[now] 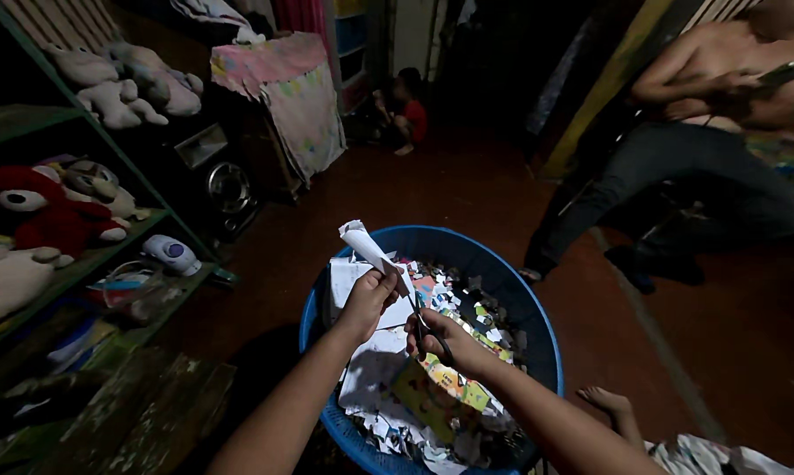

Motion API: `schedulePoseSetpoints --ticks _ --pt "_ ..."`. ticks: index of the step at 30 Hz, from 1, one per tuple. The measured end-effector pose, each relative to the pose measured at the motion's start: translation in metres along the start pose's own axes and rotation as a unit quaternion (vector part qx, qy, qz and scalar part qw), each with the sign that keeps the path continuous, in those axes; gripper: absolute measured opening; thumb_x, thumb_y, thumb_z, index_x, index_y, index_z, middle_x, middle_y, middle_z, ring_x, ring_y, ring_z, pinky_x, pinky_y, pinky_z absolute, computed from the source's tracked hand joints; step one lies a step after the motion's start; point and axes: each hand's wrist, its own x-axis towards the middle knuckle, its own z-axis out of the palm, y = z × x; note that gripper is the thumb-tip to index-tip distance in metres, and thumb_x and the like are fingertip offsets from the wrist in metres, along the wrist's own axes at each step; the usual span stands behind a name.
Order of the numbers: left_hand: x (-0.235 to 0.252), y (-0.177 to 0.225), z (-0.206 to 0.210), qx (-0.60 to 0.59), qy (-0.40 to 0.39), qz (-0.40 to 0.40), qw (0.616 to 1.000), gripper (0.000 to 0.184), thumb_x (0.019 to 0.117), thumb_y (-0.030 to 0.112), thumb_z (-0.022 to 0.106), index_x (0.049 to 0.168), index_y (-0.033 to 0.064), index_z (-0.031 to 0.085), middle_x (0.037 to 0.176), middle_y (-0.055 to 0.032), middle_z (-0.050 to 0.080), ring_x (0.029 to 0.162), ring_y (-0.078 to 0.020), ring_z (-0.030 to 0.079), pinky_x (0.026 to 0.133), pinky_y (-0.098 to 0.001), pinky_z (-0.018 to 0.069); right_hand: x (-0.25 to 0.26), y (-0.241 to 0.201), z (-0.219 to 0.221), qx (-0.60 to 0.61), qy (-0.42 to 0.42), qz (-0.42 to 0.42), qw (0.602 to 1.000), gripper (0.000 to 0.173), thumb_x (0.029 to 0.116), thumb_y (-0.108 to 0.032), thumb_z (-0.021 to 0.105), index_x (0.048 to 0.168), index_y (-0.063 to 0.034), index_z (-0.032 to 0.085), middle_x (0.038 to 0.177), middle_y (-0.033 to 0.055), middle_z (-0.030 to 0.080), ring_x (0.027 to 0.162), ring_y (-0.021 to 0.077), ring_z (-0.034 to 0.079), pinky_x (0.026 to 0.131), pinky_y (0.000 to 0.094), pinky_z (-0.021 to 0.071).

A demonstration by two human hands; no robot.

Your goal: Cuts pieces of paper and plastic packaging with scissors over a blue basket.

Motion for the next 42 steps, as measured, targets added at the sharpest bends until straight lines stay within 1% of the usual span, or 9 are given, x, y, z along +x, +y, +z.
schedulePoseSetpoints --ticks 4,9,13,14,18,22,28,38,42 --pt "-0.0011 -0.0019 0.0012 0.033 -0.029 0.001 0.999 0.014 0.1051 0.004 0.05 0.115 -0.0013 0.058 0.086 0.0001 0.064 0.072 -0.0056 0.061 0.072 -0.0212 0.0535 0.0 -0.0001 -0.0012 0.008 0.002 -0.004 1.0 0.065 0.084 -0.067 0.07 0.115 -0.0115 0.056 0.089 -0.0063 0.065 0.077 0.0064 0.065 0.069 0.0243 0.0548" --pt "-0.0029 -0.0052 0.0026 0.078 -0.083 -0.013 0.993 0.02 0.1026 0.002 0.054 0.122 -0.0022 0.058 0.094 -0.0012 0.066 0.08 -0.0072 0.064 0.077 -0.0248 0.0557 0.0013 0.0013 -0.0026 0.011 0.017 -0.007 1.0 0.064 0.0861 -0.065 0.069 0.116 -0.0099 0.055 0.087 -0.0053 0.066 0.075 0.0069 0.064 0.067 0.0244 0.0544" --pt "-0.0012 -0.0041 0.0013 0.037 -0.038 0.003 0.999 0.018 0.1037 0.003 0.052 0.12 -0.0011 0.057 0.09 -0.0007 0.065 0.077 -0.0068 0.063 0.074 -0.0232 0.0551 0.0001 -0.0001 -0.0026 0.022 0.014 -0.004 1.0 0.063 0.0848 -0.064 0.071 0.114 -0.0109 0.055 0.086 -0.0058 0.065 0.076 0.007 0.065 0.069 0.0248 0.055" --pt "0.0001 -0.0034 -0.0002 0.02 -0.024 0.004 0.999 0.018 0.1044 0.003 0.051 0.121 -0.0008 0.056 0.09 -0.0008 0.064 0.076 -0.0069 0.063 0.075 -0.0234 0.0552 -0.0001 -0.0006 -0.0023 0.017 0.011 -0.002 1.0 0.063 0.0845 -0.065 0.071 0.114 -0.0111 0.055 0.086 -0.0061 0.065 0.076 0.0067 0.064 0.069 0.0248 0.0549" --pt "0.0015 -0.001 -0.0028 -0.02 0.001 -0.009 1.0 0.019 0.107 0.006 0.047 0.123 0.0019 0.055 0.089 -0.0003 0.062 0.075 -0.0066 0.061 0.073 -0.022 0.054 -0.0007 -0.0007 -0.0004 -0.001 -0.007 0.0 1.0 0.066 0.0834 -0.068 0.07 0.114 -0.0111 0.056 0.087 -0.0062 0.065 0.076 0.0064 0.064 0.069 0.025 0.0547" --pt "0.0008 -0.0003 -0.0015 -0.022 0.0 -0.016 1.0 0.019 0.1077 0.006 0.045 0.124 0.0021 0.054 0.089 -0.0002 0.063 0.073 -0.0061 0.061 0.071 -0.0209 0.0534 -0.0011 -0.0017 0.001 -0.014 -0.002 -0.009 1.0 0.068 0.0836 -0.069 0.068 0.115 -0.0103 0.056 0.087 -0.0062 0.065 0.076 0.006 0.064 0.068 0.025 0.055" --pt "0.0009 -0.0005 -0.0015 -0.025 -0.001 -0.023 0.999 0.02 0.1077 0.007 0.045 0.125 0.0022 0.055 0.089 -0.0006 0.063 0.073 -0.0067 0.061 0.07 -0.0213 0.0535 -0.0007 -0.0015 -0.0003 -0.003 0.002 -0.011 1.0 0.065 0.0845 -0.067 0.07 0.114 -0.0108 0.056 0.086 -0.0063 0.065 0.076 0.0064 0.064 0.068 0.0252 0.0551" --pt "0.0002 -0.0006 -0.0009 -0.036 -0.008 -0.022 0.999 0.019 0.1075 0.006 0.045 0.123 0.0027 0.056 0.087 -0.0002 0.062 0.071 -0.0062 0.06 0.07 -0.0205 0.0527 -0.0014 -0.0018 -0.0003 -0.005 -0.006 -0.009 1.0 0.064 0.0845 -0.067 0.069 0.114 -0.0116 0.056 0.086 -0.0066 0.065 0.076 0.0061 0.065 0.068 0.0248 0.0555" --pt "-0.0024 0.0004 0.0009 -0.001 -0.027 -0.021 0.999 0.02 0.1065 0.004 0.046 0.124 0.0012 0.054 0.09 0.0004 0.064 0.076 -0.0058 0.062 0.074 -0.0215 0.0544 -0.0009 -0.0015 -0.0007 -0.003 -0.003 -0.007 1.0 0.064 0.0852 -0.066 0.069 0.114 -0.0108 0.056 0.086 -0.0064 0.065 0.076 0.0065 0.065 0.068 0.0252 0.0557"
